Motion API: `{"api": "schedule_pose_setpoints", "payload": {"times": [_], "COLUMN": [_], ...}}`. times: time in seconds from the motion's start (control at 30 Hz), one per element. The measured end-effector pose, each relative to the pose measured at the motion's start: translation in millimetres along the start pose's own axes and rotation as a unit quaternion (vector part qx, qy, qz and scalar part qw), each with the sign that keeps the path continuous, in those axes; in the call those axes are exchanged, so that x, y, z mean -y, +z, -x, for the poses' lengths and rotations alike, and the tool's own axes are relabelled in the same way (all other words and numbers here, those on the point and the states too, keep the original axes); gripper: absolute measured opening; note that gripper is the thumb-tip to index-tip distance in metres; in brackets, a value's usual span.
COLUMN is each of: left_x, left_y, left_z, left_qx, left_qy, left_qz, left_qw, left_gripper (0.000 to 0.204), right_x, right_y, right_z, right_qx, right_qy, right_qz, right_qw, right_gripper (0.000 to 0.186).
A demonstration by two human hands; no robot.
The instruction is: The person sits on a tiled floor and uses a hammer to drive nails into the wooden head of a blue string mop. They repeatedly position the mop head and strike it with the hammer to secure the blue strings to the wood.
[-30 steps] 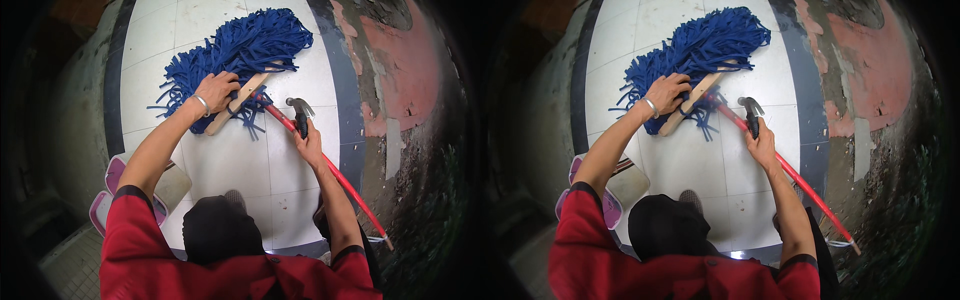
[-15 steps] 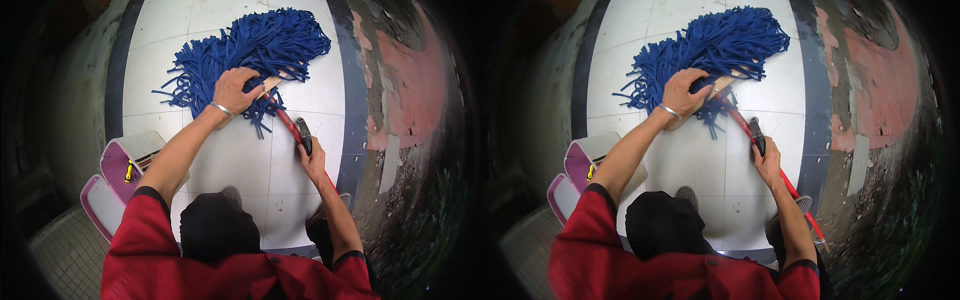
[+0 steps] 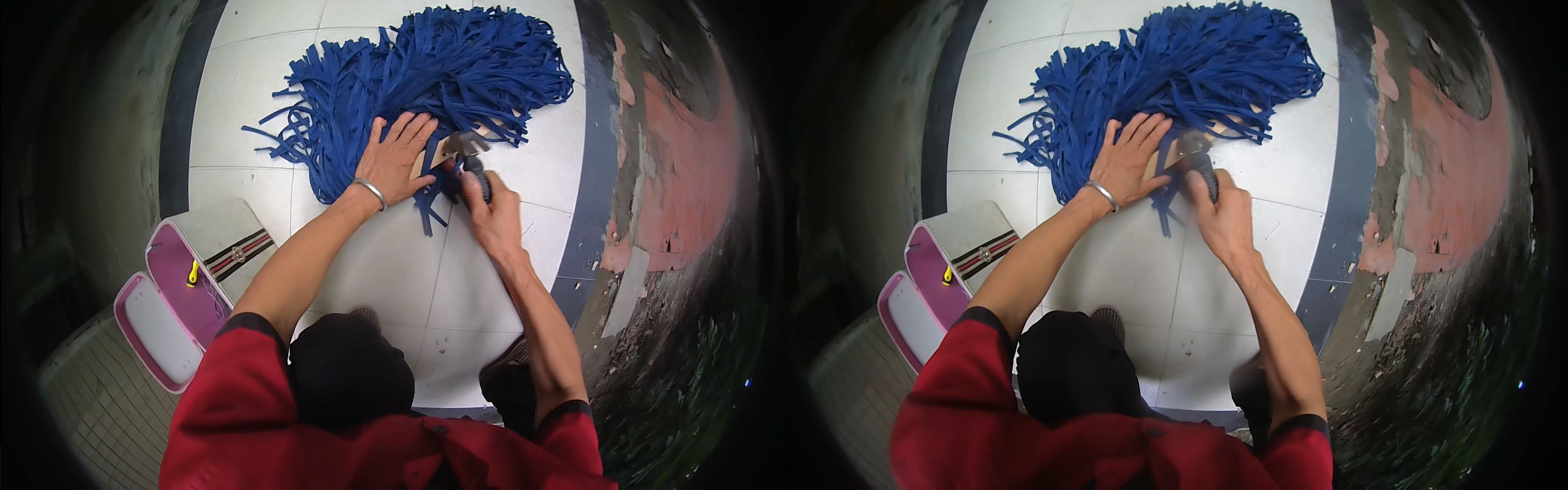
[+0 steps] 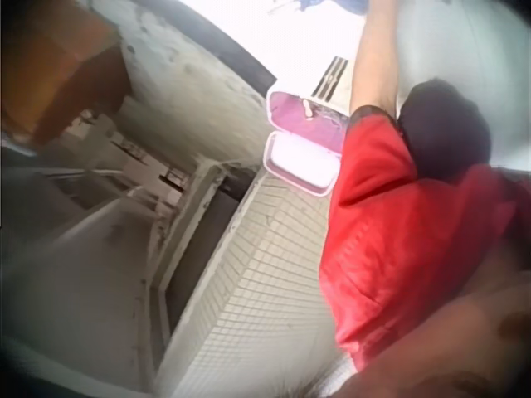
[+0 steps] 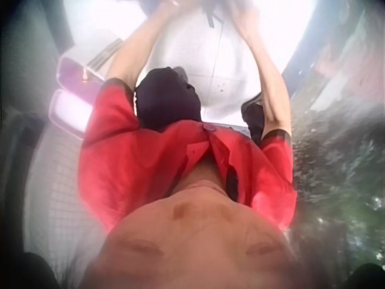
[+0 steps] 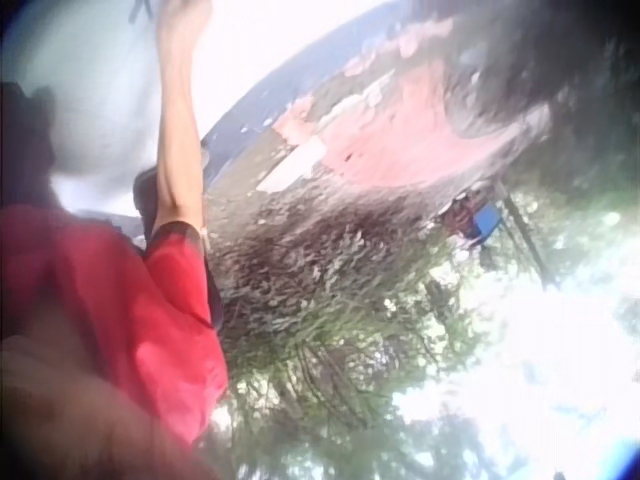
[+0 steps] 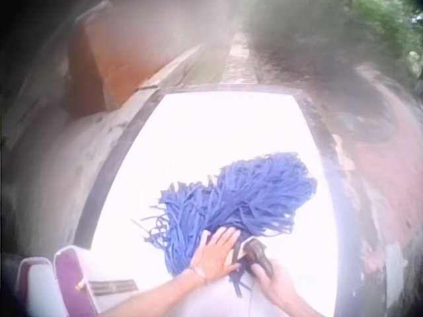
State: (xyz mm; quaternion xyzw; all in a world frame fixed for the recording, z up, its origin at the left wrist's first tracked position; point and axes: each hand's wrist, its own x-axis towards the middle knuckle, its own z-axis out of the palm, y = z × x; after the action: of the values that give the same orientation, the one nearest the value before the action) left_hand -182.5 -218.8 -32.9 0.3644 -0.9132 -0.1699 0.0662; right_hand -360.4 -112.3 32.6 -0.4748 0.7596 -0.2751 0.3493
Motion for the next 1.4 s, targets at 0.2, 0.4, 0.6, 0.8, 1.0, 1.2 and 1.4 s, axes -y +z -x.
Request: {"api": "schedule_pose_setpoints", "payload": {"times": [0.2,0.4,0.6,0.8,1.0,1.2,1.4], "left_x": [5.7,-3.5,3.8,4.0,5.3,0.3,-9.2], "left_y": [5.0,8.0,3.7,4.3,2.1,3.1,8.1], "left_z": [6.7,-6.6,9.5,-11.9,9.0,14.3,30.3], "left_qx": [-0.002,0.023,0.026,0.01,-0.017,0.047,0.091], "left_qy": [-0.009,-0.005,-0.026,-0.019,0.005,0.201,0.279], "left_qz": [-0.032,-0.013,-0.02,-0.025,0.013,-0.109,-0.126], "left_qw": [0.999,1.0,0.999,0.999,1.0,0.972,0.948], "left_gripper": [0.093,0.099,0.099,0.098,0.087,0.08,0.062], "right_x": [25.5,-16.5,37.9,-24.1,-41.1,-107.7,-128.1], "right_y": [-21.4,7.3,-28.6,8.4,-1.7,6.8,4.3], "right_z": [11.5,-11.9,5.1,-1.5,41.0,105.3,103.9], "right_qx": [-0.127,0.0,-0.082,0.02,-0.111,-0.132,-0.114], "right_qy": [-0.205,-0.038,-0.17,0.002,0.054,0.073,0.079], "right_qz": [-0.147,0.065,-0.099,0.058,-0.006,0.123,0.116], "right_qw": [0.959,0.997,0.977,0.998,0.992,0.981,0.983], "right_gripper": [0.03,0.032,0.034,0.033,0.032,0.044,0.042]}}
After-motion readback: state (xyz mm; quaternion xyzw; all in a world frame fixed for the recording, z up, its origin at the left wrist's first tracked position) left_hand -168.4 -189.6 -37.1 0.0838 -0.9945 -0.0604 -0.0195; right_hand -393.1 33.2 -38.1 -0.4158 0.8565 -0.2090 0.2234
